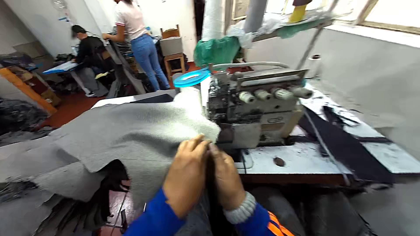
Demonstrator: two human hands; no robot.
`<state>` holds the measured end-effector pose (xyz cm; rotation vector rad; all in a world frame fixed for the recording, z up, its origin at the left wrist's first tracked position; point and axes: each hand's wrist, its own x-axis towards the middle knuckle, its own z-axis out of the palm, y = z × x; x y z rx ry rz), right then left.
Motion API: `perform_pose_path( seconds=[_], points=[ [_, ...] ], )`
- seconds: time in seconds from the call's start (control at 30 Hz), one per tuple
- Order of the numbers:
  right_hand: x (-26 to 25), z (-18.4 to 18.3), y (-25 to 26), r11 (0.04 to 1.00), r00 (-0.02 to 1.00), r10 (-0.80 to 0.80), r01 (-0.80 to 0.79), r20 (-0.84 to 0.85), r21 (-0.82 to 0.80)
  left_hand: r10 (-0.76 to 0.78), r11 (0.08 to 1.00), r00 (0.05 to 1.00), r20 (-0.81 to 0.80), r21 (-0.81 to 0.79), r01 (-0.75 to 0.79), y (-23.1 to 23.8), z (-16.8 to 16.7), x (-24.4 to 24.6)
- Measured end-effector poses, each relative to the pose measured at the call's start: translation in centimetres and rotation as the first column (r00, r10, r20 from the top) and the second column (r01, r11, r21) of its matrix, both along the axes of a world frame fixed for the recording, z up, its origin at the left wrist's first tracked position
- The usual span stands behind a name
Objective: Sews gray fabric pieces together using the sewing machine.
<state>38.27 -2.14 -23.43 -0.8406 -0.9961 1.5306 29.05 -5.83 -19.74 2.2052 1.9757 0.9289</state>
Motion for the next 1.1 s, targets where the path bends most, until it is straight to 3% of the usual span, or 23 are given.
perform_pose_path(
  seconds=[0.17,0.3,0.37,0.4,0.5,0.57,0.63,0.7,0.73,0.83,0.93,1.03,1.1],
  points=[
    [-3.3,-2.6,-2.8,0.995,0.972,0.105,-0.103,0.21,-0.02,-0.138,0.973,0.926,-0.352,-0.221,0.061,0.1,0.4,-2.8],
    [-4.2,-4.0,-5.8,0.958,0.91,0.285,-0.278,0.302,-0.069,-0.353,0.913,0.819,-0.453,-0.359,0.196,1.9,3.1,-5.0],
    [-1.2,-4.6,-6.1,0.902,0.865,0.402,-0.43,0.301,0.031,-0.418,0.905,0.768,-0.485,-0.297,0.305,2.7,2.8,-6.6],
    [0.9,-4.9,-5.7,0.867,0.838,0.425,-0.485,0.342,0.112,-0.415,0.909,0.749,-0.517,-0.191,0.371,3.0,1.6,-7.2],
    [9.3,-4.7,-3.2,0.791,0.643,0.372,-0.597,0.67,0.134,-0.365,0.878,0.77,-0.523,0.082,0.472,2.5,-3.9,-7.9],
    [15.0,-3.4,-0.4,0.902,0.618,0.217,-0.423,0.755,0.086,-0.258,0.882,0.798,-0.544,0.205,0.425,1.5,-6.5,-7.8],
    [20.1,-2.1,3.7,0.977,0.589,-0.116,-0.076,0.8,0.198,-0.212,0.895,0.86,-0.464,0.262,0.361,1.1,-7.5,-7.5],
    [24.1,-1.7,9.0,0.938,0.428,-0.347,0.143,0.835,0.317,-0.191,0.901,0.919,-0.346,0.309,0.303,2.1,-7.0,-7.2],
    [25.3,-1.5,12.1,0.917,0.332,-0.399,0.169,0.855,0.362,-0.168,0.902,0.935,-0.313,0.334,0.274,2.9,-6.5,-7.1],
    [26.3,-2.4,20.1,0.944,0.118,-0.325,0.099,0.938,0.314,-0.093,0.918,0.947,-0.309,0.341,0.201,5.1,-4.3,-6.2],
    [25.2,-4.0,24.6,0.972,-0.044,-0.188,0.135,0.981,0.193,-0.032,0.946,0.941,-0.337,0.293,0.137,6.5,-1.4,-5.1],
    [23.4,-3.1,25.2,0.971,-0.106,-0.14,0.179,0.984,0.157,-0.039,0.975,0.942,-0.334,0.194,0.11,8.1,-1.2,-4.8],
    [23.7,-3.6,24.7,0.958,-0.036,-0.213,0.19,0.976,0.216,-0.149,0.971,0.943,-0.297,0.136,0.196,8.4,-1.3,-5.4]
  ],
)
